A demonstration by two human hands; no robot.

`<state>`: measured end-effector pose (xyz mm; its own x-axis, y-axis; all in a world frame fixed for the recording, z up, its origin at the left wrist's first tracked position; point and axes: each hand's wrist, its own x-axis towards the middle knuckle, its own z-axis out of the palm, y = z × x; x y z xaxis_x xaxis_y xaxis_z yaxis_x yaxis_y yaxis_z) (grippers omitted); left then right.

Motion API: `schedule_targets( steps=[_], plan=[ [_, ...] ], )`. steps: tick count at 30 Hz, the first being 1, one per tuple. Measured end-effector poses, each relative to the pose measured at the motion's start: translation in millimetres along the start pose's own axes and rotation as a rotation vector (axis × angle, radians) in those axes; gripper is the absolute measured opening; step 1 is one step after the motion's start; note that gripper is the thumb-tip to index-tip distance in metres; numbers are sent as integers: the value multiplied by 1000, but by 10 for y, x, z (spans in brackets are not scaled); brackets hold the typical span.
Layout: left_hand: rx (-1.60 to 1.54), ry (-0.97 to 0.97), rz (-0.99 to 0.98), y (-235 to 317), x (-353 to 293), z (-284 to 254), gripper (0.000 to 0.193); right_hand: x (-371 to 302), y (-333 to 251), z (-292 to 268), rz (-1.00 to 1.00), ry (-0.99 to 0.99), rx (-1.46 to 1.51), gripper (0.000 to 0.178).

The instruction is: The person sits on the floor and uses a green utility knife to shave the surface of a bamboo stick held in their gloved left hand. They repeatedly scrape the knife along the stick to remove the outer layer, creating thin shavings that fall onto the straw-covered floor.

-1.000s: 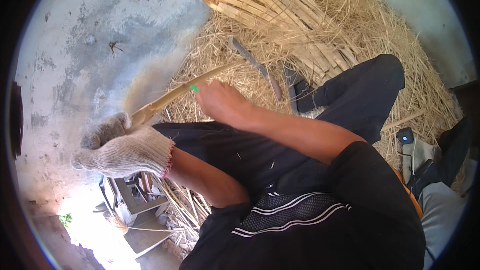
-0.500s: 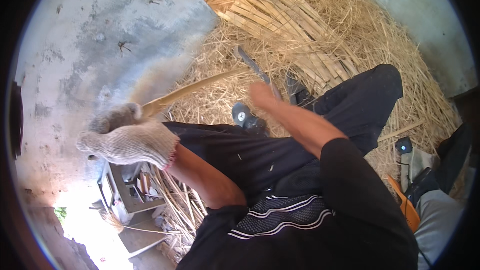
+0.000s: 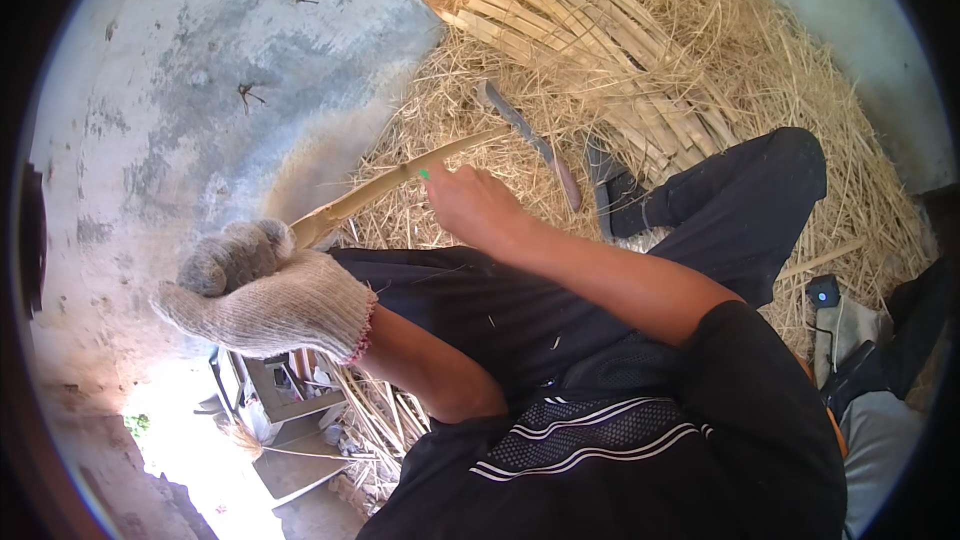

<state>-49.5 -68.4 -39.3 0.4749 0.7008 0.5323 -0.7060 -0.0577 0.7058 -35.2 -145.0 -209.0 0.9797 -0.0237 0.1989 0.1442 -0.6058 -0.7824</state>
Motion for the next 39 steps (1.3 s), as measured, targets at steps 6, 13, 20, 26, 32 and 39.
schedule_targets(
  steps=[6, 13, 20, 26, 32, 39],
  plan=[
    [-19, -27, 49, -19, 37, -38, 54, 87, -176, 3, -38, -126, -3, 22],
    [-87, -86, -17, 29, 14, 9, 55, 293, 725, 230, 146, -157, -191, 24],
    [-34, 33, 38, -44, 29, 18, 53, 171, 276, 305, -40, 16, 26, 25],
    [59, 192, -22, -63, 265, -98, 52, 203, 52, 314, 12, -100, -11, 23],
    [-10, 47, 35, -113, 225, -148, 52, 183, 227, 413, -1, -94, -56, 21],
    [7, 12, 23, -42, 221, -65, 56, 287, 408, 502, -136, 4, -309, 15]
  ],
)
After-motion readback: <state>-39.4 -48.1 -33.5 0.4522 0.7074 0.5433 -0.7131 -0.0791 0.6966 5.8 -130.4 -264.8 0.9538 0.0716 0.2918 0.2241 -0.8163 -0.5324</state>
